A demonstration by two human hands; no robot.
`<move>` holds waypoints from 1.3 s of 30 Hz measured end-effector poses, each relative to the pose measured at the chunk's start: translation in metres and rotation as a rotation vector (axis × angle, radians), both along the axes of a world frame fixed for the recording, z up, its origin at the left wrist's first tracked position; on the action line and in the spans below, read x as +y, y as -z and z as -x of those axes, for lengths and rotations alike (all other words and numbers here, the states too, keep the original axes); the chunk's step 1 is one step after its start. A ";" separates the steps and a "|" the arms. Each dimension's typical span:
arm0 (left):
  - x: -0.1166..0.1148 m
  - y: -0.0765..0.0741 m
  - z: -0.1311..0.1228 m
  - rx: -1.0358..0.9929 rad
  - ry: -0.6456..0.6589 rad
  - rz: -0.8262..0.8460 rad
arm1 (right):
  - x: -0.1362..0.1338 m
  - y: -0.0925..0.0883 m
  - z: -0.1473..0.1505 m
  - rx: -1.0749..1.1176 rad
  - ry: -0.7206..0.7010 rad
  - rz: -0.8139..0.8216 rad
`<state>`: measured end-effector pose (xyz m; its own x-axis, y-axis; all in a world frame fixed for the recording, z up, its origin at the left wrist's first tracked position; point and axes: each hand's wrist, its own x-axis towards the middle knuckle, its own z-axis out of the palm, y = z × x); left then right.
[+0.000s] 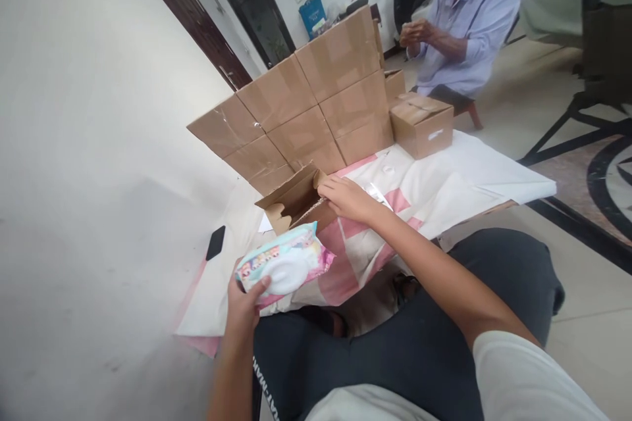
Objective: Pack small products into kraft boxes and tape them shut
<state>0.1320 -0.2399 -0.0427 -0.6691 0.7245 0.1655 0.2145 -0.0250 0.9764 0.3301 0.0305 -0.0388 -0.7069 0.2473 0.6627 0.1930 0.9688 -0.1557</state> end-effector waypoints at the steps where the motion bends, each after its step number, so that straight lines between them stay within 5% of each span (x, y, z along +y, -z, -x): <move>1: -0.002 -0.011 -0.004 -0.056 -0.029 -0.049 | -0.004 0.000 0.000 -0.009 -0.011 -0.009; 6: 0.019 -0.065 -0.012 -0.241 -0.054 -0.239 | -0.025 -0.003 -0.001 -0.043 -0.020 -0.027; 10: 0.048 -0.088 -0.004 -0.264 -0.011 -0.226 | -0.031 -0.004 -0.001 -0.062 -0.010 -0.063; 18: 0.073 -0.072 0.006 -0.105 0.033 -0.049 | -0.028 -0.002 -0.007 -0.080 -0.023 -0.048; 26: 0.085 -0.071 0.022 0.694 -0.317 0.407 | -0.032 0.001 -0.005 -0.099 -0.067 -0.033; 39: 0.141 -0.052 0.020 0.690 -0.023 0.573 | -0.047 0.006 -0.001 -0.064 -0.173 -0.145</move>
